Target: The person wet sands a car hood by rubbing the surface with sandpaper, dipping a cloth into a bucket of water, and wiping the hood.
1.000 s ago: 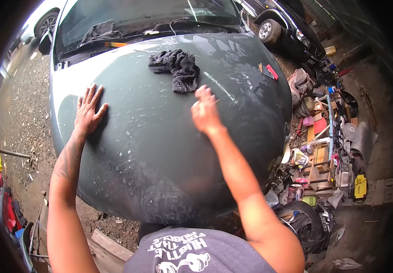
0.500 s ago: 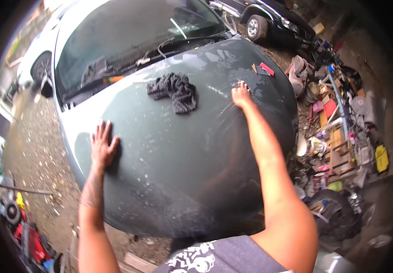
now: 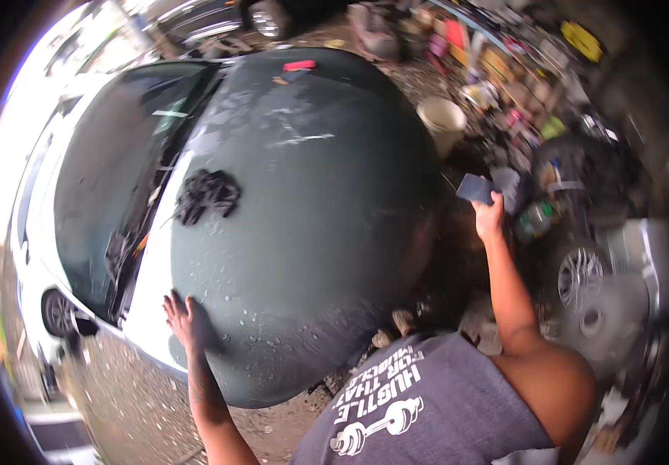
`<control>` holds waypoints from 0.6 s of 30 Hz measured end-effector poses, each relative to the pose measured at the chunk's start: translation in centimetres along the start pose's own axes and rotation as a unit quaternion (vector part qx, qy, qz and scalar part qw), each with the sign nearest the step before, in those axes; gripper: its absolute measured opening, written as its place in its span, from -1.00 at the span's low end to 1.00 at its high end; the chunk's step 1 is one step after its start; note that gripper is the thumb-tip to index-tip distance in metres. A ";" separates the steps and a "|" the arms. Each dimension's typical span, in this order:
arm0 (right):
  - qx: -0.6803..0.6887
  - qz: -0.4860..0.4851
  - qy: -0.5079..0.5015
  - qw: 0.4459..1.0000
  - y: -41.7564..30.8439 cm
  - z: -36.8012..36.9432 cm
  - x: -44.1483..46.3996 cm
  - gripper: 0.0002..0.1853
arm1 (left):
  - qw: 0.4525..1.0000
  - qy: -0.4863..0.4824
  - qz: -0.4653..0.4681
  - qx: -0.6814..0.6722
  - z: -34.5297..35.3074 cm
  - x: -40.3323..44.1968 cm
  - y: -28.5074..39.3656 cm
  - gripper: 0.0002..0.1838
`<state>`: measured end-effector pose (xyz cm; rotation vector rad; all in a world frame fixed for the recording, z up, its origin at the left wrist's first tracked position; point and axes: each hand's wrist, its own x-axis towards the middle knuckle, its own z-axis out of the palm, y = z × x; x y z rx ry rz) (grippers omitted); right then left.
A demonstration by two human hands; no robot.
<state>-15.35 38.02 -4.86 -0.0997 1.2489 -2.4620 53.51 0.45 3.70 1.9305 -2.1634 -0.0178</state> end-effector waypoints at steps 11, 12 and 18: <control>-0.243 0.168 0.447 0.844 5.9 -27.5 -21.0 -0.29 | 0.946 0.090 0.029 -0.311 2.4 7.1 4.4 0.11; -0.275 0.190 0.465 0.820 6.1 -28.3 -22.8 -0.28 | 0.948 0.084 0.064 -0.299 0.9 7.0 8.2 0.13; -0.297 0.244 0.409 0.828 4.4 -30.1 -19.3 -0.23 | 0.951 0.085 0.137 -0.266 -2.1 13.0 19.5 0.34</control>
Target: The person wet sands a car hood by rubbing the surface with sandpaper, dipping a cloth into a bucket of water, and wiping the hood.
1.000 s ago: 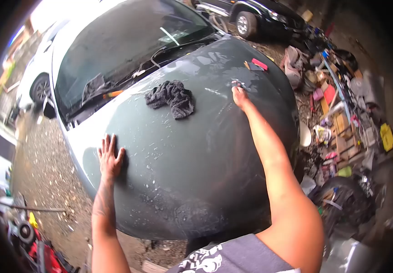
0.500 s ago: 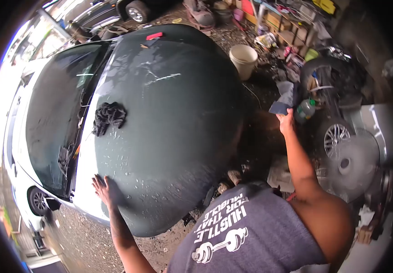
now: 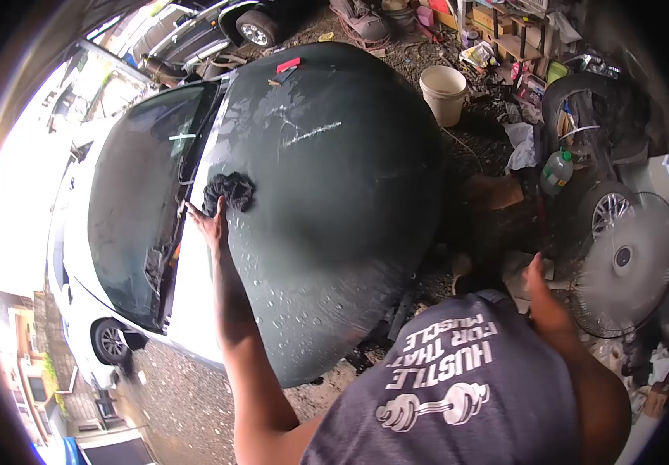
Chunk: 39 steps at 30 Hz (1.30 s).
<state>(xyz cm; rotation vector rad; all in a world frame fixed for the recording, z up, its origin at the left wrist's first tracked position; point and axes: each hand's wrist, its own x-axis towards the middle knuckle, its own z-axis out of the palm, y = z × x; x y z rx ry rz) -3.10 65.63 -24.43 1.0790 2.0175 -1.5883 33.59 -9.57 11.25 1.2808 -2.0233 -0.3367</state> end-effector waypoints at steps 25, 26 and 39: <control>-0.019 -0.061 -0.174 0.983 -29.6 7.8 22.4 -0.37 | 0.951 -0.009 -0.168 0.260 21.3 6.8 13.3 -0.04; -0.005 -0.076 -0.186 0.980 -30.6 8.1 22.4 -0.41 | 0.952 -0.019 -0.156 0.261 22.9 7.6 14.3 -0.06; -0.162 -0.040 -0.250 0.954 -37.1 19.8 21.1 -0.38 | 0.981 -0.009 0.191 0.039 30.5 -14.3 34.9 -0.39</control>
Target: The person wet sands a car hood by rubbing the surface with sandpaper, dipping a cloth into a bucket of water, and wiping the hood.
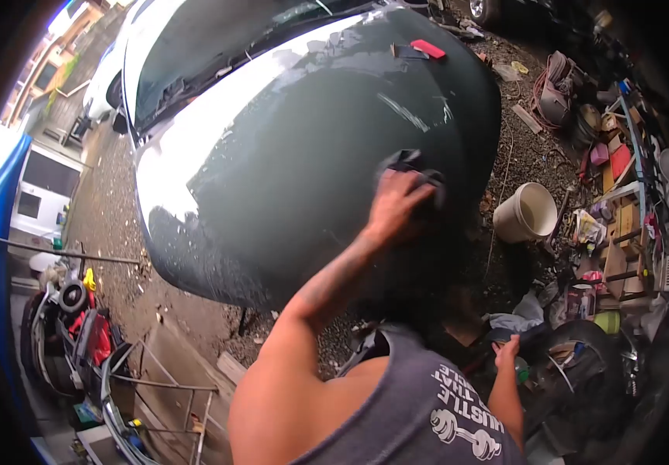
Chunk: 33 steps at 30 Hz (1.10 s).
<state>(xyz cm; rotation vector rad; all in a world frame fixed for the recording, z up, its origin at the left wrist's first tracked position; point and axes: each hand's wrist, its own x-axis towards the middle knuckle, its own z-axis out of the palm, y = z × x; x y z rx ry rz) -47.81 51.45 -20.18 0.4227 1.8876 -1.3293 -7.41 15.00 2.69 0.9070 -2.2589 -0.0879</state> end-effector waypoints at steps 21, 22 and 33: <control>0.092 -0.062 -0.251 0.962 -18.7 7.1 6.2 -0.52 | 0.975 0.038 -0.190 0.113 8.6 7.0 6.2 -0.21; 0.123 -0.048 -0.316 0.939 -21.3 9.0 4.4 -0.51 | 0.983 0.048 -0.168 0.062 11.2 10.2 5.2 -0.27; 0.311 -0.026 -0.713 0.628 -39.5 21.7 -0.8 -0.33 | 0.836 -0.179 0.013 -0.518 21.9 30.9 17.4 -0.27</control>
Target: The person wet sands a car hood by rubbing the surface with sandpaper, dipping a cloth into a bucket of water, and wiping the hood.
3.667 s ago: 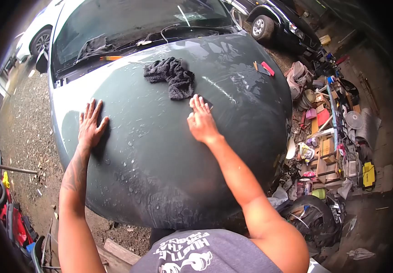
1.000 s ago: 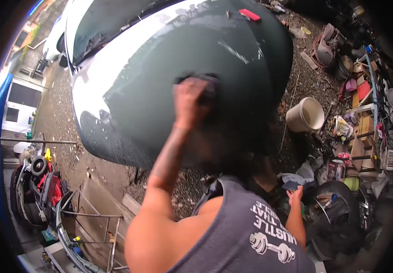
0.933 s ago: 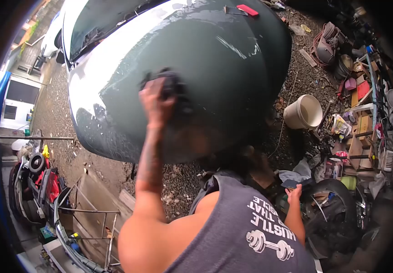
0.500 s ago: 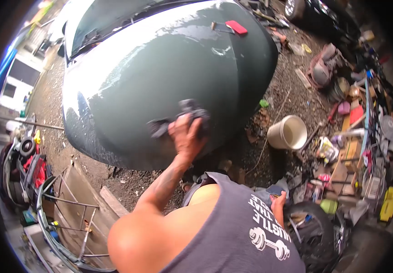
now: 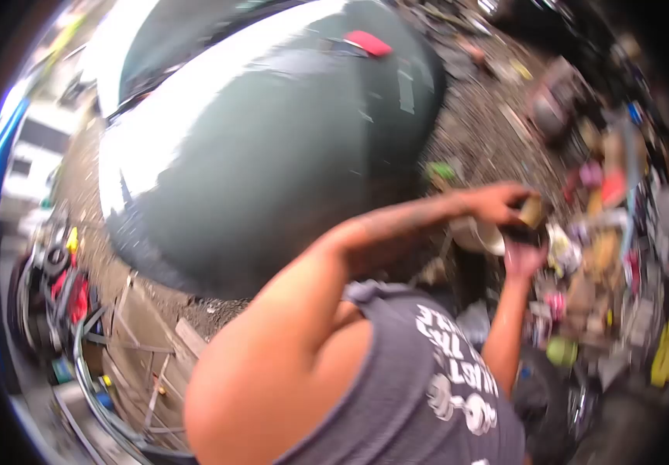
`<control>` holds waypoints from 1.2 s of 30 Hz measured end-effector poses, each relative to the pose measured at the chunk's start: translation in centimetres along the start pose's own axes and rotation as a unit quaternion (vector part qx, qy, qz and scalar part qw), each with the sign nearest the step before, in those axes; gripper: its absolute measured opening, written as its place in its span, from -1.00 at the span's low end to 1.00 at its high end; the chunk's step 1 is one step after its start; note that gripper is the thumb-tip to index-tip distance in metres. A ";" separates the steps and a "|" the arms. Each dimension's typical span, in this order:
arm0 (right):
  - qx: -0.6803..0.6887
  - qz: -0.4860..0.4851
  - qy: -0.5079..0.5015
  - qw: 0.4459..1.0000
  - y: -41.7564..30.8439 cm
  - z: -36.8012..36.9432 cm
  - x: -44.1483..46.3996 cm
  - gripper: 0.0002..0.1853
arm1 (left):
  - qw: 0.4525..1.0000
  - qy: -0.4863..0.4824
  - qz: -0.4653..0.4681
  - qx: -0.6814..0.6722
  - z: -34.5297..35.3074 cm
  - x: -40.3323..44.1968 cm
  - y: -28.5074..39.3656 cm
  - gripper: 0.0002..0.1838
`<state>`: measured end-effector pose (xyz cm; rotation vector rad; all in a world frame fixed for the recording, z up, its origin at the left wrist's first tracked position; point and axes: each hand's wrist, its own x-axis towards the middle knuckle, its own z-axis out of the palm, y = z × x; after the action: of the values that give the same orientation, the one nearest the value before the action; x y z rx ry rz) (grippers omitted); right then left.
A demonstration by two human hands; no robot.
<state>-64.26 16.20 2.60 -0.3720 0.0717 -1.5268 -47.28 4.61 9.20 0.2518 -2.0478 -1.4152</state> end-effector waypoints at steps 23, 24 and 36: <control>-0.758 0.468 0.276 0.361 -14.5 -63.7 6.2 -0.53 | 0.609 0.278 -0.452 0.589 -21.0 -16.6 -3.5 -0.29; -0.751 0.478 0.276 0.363 -13.3 -66.1 5.6 -0.53 | 0.608 0.251 -0.493 0.569 -23.0 -21.7 -0.6 -0.31; -0.886 0.361 -0.121 0.263 0.6 -90.9 -10.7 -0.75 | 0.524 -0.066 -0.417 0.740 -28.6 -21.8 2.8 -0.48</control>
<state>-89.34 9.21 -85.13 -1.9790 1.5805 0.3298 -12.76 -5.85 9.72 2.0359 -2.7996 0.5562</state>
